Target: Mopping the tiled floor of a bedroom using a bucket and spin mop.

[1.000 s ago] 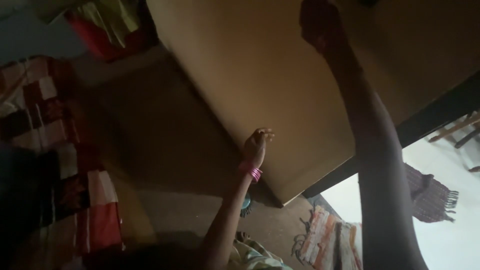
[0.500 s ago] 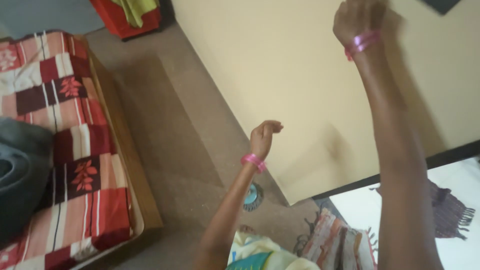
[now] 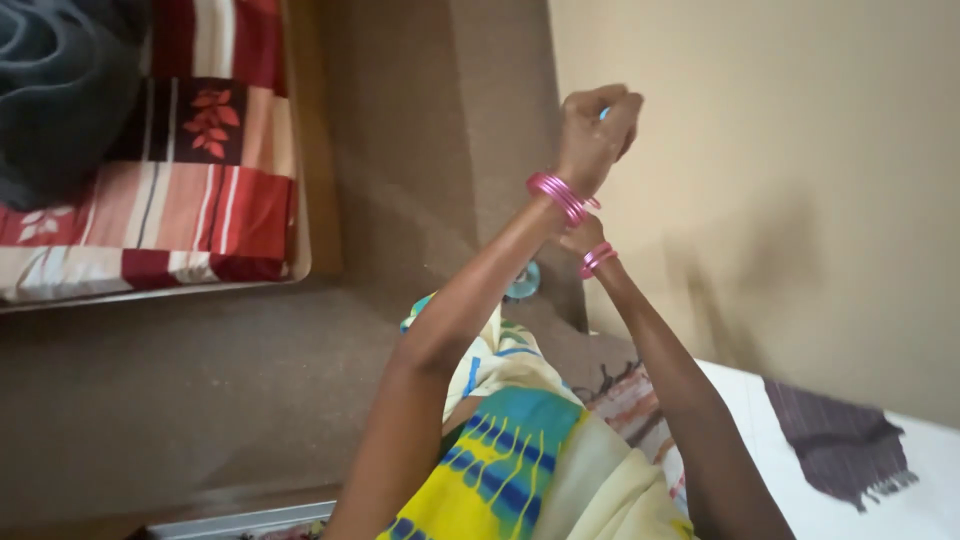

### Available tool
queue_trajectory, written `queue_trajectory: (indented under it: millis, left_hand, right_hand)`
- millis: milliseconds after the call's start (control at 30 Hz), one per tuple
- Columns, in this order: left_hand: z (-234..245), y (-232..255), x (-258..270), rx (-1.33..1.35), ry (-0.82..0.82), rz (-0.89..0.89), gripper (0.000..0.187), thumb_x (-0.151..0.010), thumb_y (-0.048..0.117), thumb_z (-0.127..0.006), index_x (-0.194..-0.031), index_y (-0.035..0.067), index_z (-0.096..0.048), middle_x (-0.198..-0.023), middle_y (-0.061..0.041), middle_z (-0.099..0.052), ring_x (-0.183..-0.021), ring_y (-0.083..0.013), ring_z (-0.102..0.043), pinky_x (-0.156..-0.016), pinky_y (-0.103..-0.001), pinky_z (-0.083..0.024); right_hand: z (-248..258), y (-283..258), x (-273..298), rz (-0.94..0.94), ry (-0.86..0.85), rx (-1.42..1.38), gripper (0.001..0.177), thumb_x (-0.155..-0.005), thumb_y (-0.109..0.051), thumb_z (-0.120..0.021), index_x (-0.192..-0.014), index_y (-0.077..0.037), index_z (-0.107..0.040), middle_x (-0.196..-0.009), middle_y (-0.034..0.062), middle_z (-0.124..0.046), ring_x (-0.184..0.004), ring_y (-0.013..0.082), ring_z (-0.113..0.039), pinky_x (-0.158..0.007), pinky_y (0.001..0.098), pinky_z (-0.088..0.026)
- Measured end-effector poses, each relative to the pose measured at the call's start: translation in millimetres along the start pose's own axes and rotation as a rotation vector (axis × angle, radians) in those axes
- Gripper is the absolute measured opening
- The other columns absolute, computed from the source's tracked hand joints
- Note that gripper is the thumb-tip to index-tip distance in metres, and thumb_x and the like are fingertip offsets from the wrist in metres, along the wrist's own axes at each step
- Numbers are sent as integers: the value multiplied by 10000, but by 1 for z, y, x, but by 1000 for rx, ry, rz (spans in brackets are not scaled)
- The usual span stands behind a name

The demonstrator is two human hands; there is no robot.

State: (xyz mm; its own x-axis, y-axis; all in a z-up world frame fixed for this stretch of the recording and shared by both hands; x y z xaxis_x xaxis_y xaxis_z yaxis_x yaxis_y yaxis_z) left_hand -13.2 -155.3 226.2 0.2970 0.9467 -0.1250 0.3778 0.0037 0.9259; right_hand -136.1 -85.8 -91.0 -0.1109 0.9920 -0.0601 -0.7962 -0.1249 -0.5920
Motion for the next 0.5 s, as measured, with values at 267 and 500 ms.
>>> queue_trajectory:
  millis: [267, 500]
  left_hand:
    - [105, 94, -58, 177, -103, -169, 255, -971, 87, -537, -725, 21, -557, -591, -2, -525, -493, -59, -441, -424, -262, -321]
    - [156, 109, -123, 268, -151, -246, 209, -944, 70, -499, -755, 3, -560, -683, -47, -580, -560, -92, -498, -469, -257, -376]
  right_hand:
    - [-48, -15, -138, -222, -192, -586, 431, -831, -188, -853, -1214, -38, -723, -1095, 117, -763, -1020, 225, -703, -870, 399, -584]
    - [43, -159, -270, 496, 243, -248, 394, -1030, -268, -572, -1239, 62, -521, -1154, 141, -593, -1038, 211, -580, -817, 300, -498]
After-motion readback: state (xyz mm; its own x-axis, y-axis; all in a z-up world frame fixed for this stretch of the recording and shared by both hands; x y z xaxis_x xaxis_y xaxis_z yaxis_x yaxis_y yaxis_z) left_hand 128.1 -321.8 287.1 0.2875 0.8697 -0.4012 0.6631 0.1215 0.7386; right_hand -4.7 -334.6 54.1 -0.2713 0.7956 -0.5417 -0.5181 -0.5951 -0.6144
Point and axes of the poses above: each hand's wrist, its own x-axis away from the middle knuckle, its own z-axis out of the back of the hand, y = z × x, the point moved 5 cm from there along -x, towards the middle knuckle
